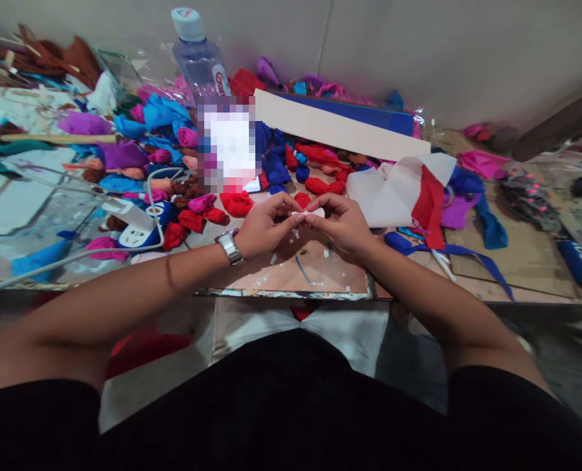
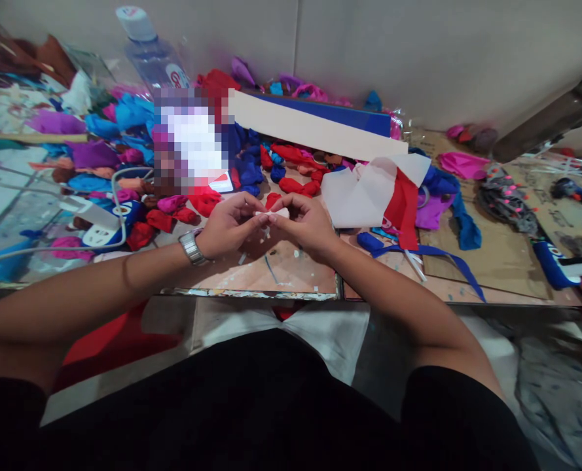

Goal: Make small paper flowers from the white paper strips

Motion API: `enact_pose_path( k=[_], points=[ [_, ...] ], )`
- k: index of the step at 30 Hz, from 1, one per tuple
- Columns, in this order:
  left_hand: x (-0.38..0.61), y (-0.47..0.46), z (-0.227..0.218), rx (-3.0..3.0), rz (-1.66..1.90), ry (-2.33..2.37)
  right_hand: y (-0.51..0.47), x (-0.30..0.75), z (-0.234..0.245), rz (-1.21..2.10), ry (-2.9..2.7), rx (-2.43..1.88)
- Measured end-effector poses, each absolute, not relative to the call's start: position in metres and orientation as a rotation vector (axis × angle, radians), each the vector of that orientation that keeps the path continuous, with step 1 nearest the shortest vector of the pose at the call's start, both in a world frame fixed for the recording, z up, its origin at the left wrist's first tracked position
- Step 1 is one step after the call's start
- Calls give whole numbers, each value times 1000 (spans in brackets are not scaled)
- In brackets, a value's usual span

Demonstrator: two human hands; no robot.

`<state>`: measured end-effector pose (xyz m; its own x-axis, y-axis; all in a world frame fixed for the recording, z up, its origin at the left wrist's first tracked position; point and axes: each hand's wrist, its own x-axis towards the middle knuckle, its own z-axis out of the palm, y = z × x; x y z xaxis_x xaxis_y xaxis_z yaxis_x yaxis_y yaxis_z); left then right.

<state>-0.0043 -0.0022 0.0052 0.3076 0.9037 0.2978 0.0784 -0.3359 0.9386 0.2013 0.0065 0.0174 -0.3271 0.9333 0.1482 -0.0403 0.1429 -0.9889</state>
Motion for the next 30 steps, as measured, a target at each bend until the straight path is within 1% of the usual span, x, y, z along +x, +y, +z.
enact_pose_path(
  k=[5,11,16,23,30],
  points=[
    [-3,-5,5,1650,1102,870,7,202,16,1291,-1541,-892],
    [-1,-5,1,1637,1174,857,7,202,14,1225,-1556,-881],
    [-1,-3,4,1590,1215,852,9,204,14,1057,-1604,-877],
    [-1,-2,4,1501,1209,864,6,206,19,910,-1733,-822],
    [-1,-1,4,1484,1214,871,6,207,17,887,-1770,-809]
  ],
)
